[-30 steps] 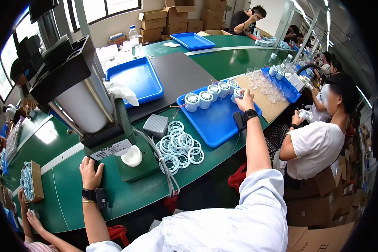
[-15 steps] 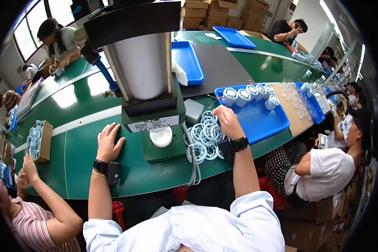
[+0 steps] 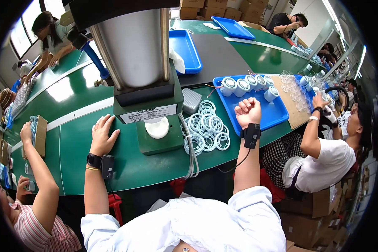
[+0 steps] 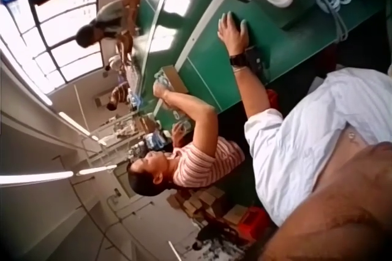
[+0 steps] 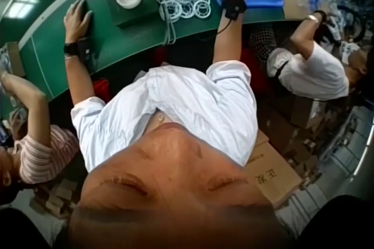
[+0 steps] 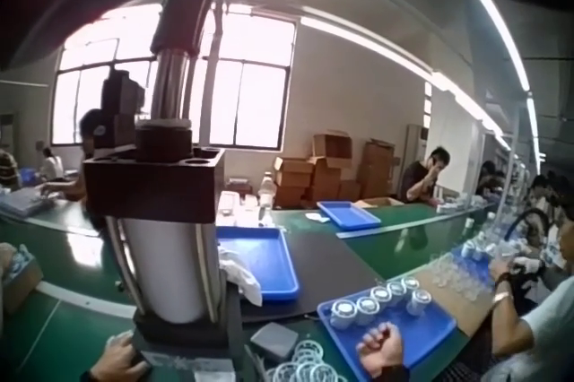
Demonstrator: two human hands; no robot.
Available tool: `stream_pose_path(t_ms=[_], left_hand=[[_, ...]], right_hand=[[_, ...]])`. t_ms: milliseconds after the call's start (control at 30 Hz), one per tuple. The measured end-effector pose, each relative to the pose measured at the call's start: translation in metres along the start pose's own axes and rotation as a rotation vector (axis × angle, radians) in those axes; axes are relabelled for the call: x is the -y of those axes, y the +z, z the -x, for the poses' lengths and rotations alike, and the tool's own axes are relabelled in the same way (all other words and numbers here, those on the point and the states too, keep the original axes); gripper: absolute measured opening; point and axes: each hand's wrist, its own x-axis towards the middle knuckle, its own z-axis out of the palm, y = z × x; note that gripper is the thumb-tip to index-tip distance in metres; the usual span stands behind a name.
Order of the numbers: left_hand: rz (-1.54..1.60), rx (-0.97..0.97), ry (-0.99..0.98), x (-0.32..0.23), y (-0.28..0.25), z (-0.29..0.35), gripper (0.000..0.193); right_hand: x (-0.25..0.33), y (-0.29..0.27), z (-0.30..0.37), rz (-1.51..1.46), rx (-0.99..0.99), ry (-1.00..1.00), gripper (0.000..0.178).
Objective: The person picks up a motor from a blue tray, places it into a press machine, and presses it down. They then remove the motor from the machine and place it back onto the blue tray.
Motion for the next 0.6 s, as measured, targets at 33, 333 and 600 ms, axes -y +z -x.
stream_pose_path(t_ms=[33, 333, 600], left_hand=[[0.0, 0.003, -0.002, 0.0001, 0.0001, 0.0, 0.053], [-0.006, 0.014, -0.005, 0.0013, 0.0008, -0.0015, 0.054], [-0.011, 0.013, -0.003, 0.0028, -0.0019, 0.0004, 0.055]], right_hand=[[0.0003, 0.0002, 0.0, -0.037, -0.032, 0.002, 0.034], [0.0018, -0.0071, -0.0038, -0.121, -0.012, 0.009, 0.038], [-0.0011, 0.0, -0.0018, -0.033, 0.012, 0.032, 0.036]])
